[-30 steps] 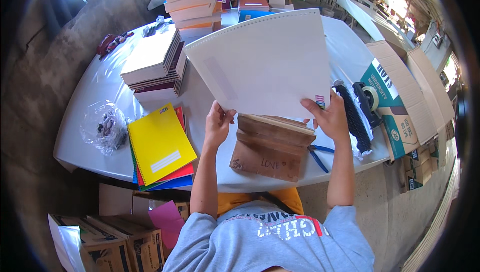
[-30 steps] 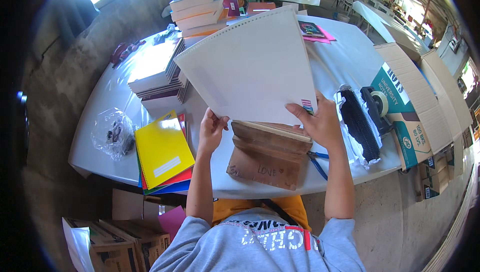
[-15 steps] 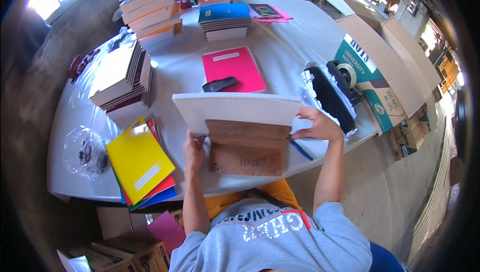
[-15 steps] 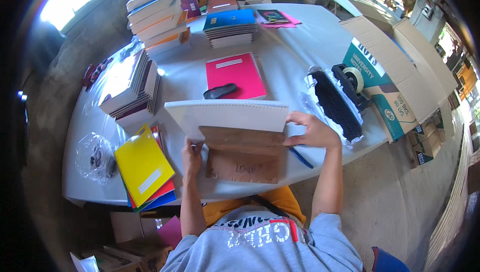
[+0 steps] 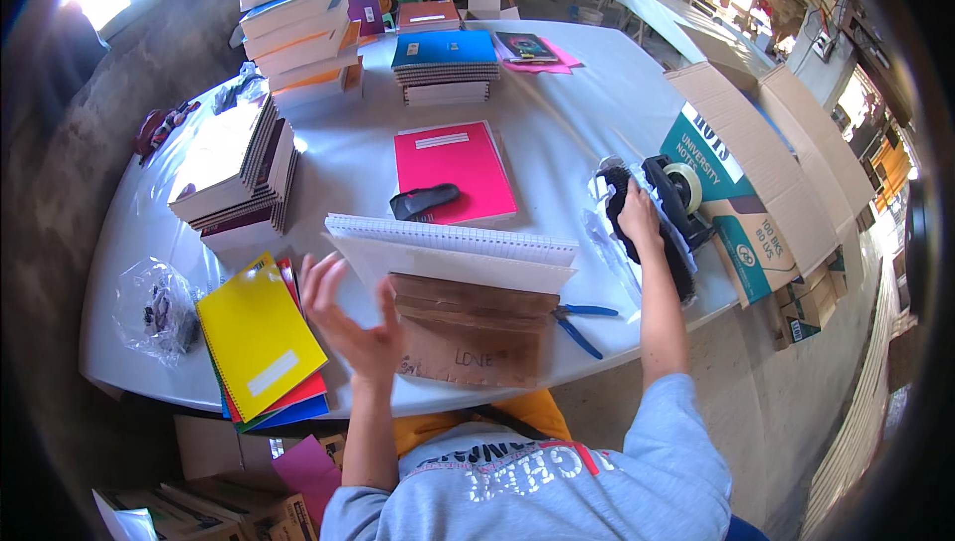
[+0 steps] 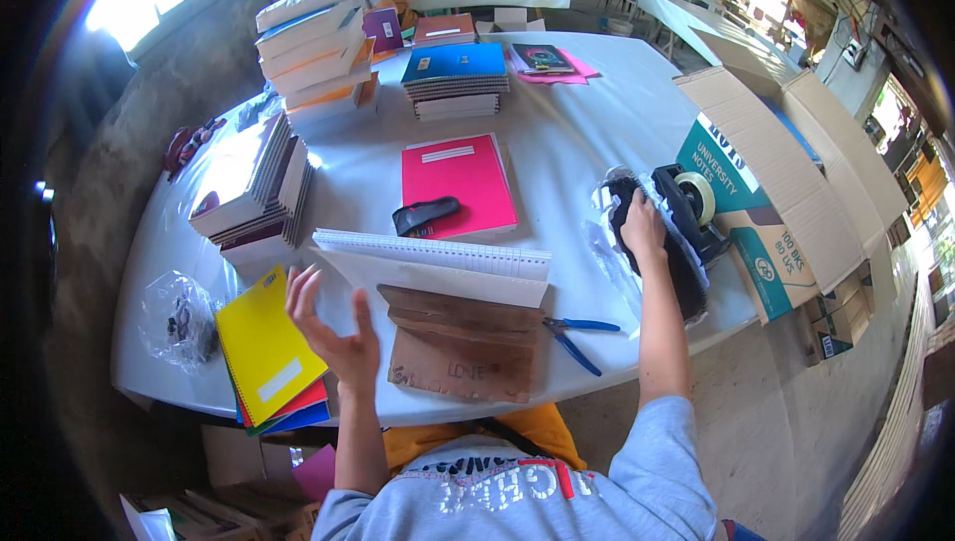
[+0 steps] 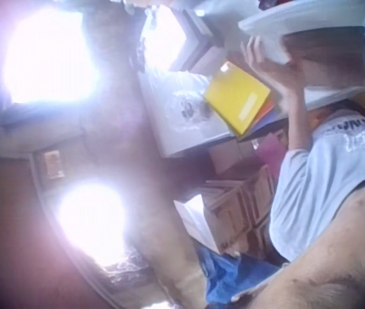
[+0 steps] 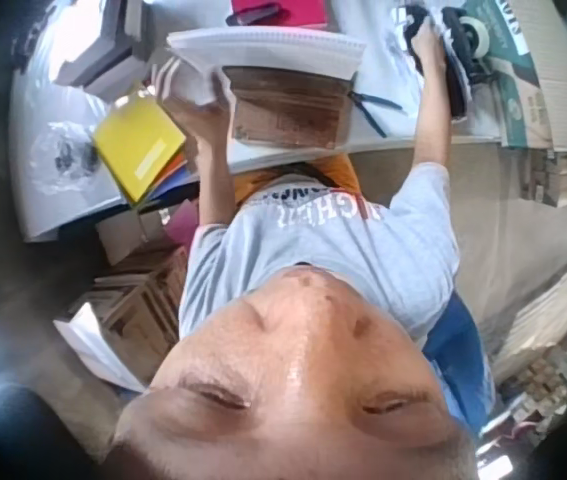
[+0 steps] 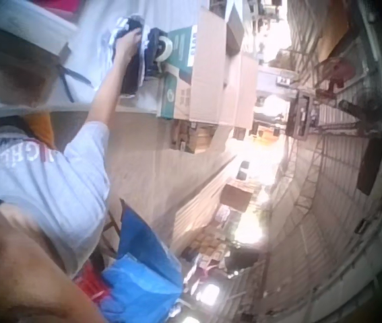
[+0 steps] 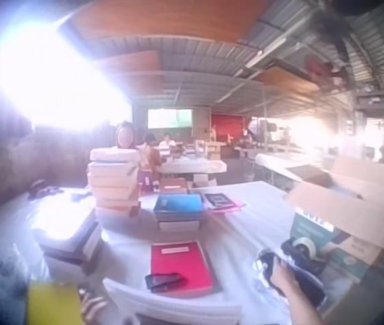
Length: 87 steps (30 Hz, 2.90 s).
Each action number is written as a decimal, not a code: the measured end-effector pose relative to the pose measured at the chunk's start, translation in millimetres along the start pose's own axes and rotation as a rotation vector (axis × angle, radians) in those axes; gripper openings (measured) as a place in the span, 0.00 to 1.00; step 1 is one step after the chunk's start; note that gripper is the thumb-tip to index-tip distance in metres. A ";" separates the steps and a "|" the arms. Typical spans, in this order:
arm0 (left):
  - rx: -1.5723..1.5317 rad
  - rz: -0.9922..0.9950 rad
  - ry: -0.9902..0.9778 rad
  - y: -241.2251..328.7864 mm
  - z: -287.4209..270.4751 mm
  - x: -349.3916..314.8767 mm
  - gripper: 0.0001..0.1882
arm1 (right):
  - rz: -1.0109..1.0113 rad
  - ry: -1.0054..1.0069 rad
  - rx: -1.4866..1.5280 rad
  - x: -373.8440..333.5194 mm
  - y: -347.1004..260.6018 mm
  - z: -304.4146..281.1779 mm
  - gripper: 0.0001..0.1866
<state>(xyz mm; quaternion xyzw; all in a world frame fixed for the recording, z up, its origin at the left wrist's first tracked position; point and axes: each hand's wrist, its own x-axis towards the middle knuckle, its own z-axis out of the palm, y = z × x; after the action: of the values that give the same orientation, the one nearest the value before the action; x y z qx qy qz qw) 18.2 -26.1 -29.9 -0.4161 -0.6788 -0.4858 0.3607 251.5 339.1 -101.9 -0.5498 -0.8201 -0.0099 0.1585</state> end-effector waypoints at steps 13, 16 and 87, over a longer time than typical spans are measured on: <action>0.022 0.145 -0.350 103.8 76.5 8.8 0.22 | -0.609 -0.064 0.747 -106.7 -77.3 -193.3 0.13; 0.034 0.131 -0.272 102.3 82.2 8.2 0.21 | -0.563 -0.095 0.835 -118.5 -85.2 -180.8 0.11; -0.107 0.057 -0.430 77.6 40.0 7.1 0.27 | -0.967 -0.486 1.580 -83.3 -102.3 -124.1 0.07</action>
<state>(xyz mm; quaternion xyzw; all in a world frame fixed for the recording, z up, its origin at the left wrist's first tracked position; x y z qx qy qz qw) 83.0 27.9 -6.4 -0.5475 -0.7014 -0.4108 0.1986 218.6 200.2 9.6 0.1272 -0.7385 0.5963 0.2878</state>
